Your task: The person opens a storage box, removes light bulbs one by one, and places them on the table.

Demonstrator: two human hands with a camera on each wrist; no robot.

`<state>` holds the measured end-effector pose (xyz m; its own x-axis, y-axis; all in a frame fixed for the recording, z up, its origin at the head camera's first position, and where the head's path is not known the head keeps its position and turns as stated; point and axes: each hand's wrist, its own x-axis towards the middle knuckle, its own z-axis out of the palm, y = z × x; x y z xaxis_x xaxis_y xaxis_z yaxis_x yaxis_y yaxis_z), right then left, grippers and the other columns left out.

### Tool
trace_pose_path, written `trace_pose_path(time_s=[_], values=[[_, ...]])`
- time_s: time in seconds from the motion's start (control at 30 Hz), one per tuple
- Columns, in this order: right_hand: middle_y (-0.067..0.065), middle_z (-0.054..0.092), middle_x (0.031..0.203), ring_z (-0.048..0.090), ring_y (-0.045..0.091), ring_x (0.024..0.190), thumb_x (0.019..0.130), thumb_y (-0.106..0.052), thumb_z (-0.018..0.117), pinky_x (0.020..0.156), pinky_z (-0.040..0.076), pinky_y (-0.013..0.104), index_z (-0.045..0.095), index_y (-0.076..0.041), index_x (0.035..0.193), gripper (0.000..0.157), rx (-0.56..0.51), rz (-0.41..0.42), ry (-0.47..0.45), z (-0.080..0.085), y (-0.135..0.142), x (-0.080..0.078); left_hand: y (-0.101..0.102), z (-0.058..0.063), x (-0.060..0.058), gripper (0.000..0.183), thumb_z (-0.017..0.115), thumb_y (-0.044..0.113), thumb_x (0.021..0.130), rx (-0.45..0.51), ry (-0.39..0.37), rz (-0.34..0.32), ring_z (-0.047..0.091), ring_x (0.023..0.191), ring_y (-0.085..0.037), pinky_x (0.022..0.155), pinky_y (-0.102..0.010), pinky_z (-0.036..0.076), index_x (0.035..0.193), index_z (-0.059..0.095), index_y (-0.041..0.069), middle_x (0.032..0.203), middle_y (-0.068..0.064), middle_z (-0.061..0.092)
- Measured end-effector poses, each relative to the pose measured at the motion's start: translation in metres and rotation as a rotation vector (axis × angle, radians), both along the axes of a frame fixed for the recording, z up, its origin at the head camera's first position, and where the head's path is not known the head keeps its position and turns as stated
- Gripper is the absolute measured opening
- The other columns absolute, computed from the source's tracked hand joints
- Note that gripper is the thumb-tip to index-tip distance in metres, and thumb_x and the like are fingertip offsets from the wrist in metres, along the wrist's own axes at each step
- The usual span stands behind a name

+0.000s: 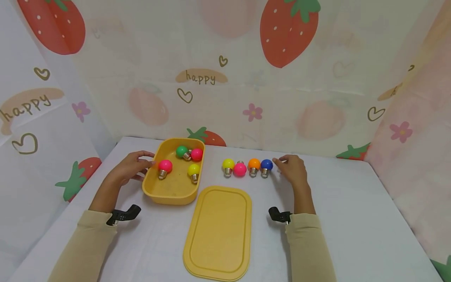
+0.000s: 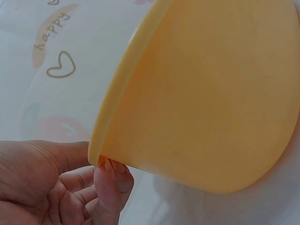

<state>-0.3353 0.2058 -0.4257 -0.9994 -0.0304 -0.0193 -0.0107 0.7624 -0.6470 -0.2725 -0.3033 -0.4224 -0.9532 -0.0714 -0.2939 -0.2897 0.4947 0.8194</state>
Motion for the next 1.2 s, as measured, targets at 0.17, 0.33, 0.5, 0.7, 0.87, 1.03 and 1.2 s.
trace_pose_path(time_s=[0.17,0.33,0.5,0.7,0.87,1.03,1.2], values=[[0.026,0.069,0.116,0.068,0.037,0.095,0.103,-0.042,0.056,0.080,0.054,0.042,0.061,0.003,0.133,0.055,-0.006,0.003,0.060,0.014,-0.006,0.004,-0.001,0.000,0.000,0.057,0.058,0.027,0.102,0.001,-0.001,0.001,0.064,0.096,-0.027,0.076,-0.031,0.061,0.152,0.038,0.007,0.130,-0.023,0.061],[0.026,0.068,0.118,0.070,0.039,0.096,0.103,-0.038,0.057,0.083,0.058,0.046,0.063,0.002,0.132,0.050,-0.030,0.033,0.143,0.028,-0.015,0.009,-0.001,0.000,0.000,0.056,0.058,0.027,0.102,-0.001,0.003,-0.003,0.063,0.096,-0.028,0.077,-0.031,0.060,0.151,0.038,0.008,0.129,-0.022,0.061],[0.025,0.068,0.120,0.071,0.039,0.096,0.103,-0.036,0.059,0.083,0.060,0.047,0.064,0.002,0.131,0.047,-0.064,0.077,0.173,0.035,-0.029,0.013,0.000,0.001,0.001,0.056,0.058,0.027,0.103,0.001,0.004,-0.004,0.063,0.096,-0.028,0.077,-0.031,0.060,0.152,0.038,0.008,0.130,-0.022,0.061],[0.025,0.067,0.123,0.062,0.041,0.113,0.102,-0.037,0.059,0.092,0.054,0.054,0.067,0.001,0.127,0.046,-0.053,0.137,0.179,0.036,-0.040,0.017,0.000,-0.001,0.002,0.056,0.058,0.028,0.103,-0.001,0.004,0.002,0.063,0.097,-0.028,0.077,-0.032,0.060,0.151,0.038,0.008,0.130,-0.023,0.061],[0.021,0.068,0.122,0.062,0.039,0.115,0.102,-0.038,0.061,0.091,0.055,0.053,0.068,-0.002,0.127,0.044,-0.025,0.176,0.200,0.042,-0.052,0.023,0.001,0.000,0.002,0.057,0.058,0.028,0.102,-0.004,0.006,0.001,0.063,0.098,-0.029,0.077,-0.031,0.060,0.152,0.038,0.008,0.130,-0.022,0.060],[0.018,0.071,0.115,0.067,0.036,0.105,0.101,-0.035,0.062,0.084,0.058,0.050,0.069,-0.004,0.126,0.040,-0.035,0.232,0.238,0.048,-0.068,0.031,0.001,0.002,0.001,0.056,0.058,0.027,0.103,0.003,0.010,-0.004,0.063,0.097,-0.029,0.076,-0.032,0.061,0.151,0.038,0.008,0.129,-0.022,0.061],[0.014,0.072,0.114,0.070,0.031,0.099,0.100,-0.031,0.065,0.071,0.061,0.040,0.069,-0.004,0.125,0.038,-0.089,0.309,0.204,0.050,-0.090,0.040,0.001,0.002,0.001,0.055,0.058,0.027,0.103,0.012,0.009,-0.012,0.064,0.096,-0.028,0.075,-0.031,0.061,0.151,0.039,0.007,0.128,-0.022,0.061]])
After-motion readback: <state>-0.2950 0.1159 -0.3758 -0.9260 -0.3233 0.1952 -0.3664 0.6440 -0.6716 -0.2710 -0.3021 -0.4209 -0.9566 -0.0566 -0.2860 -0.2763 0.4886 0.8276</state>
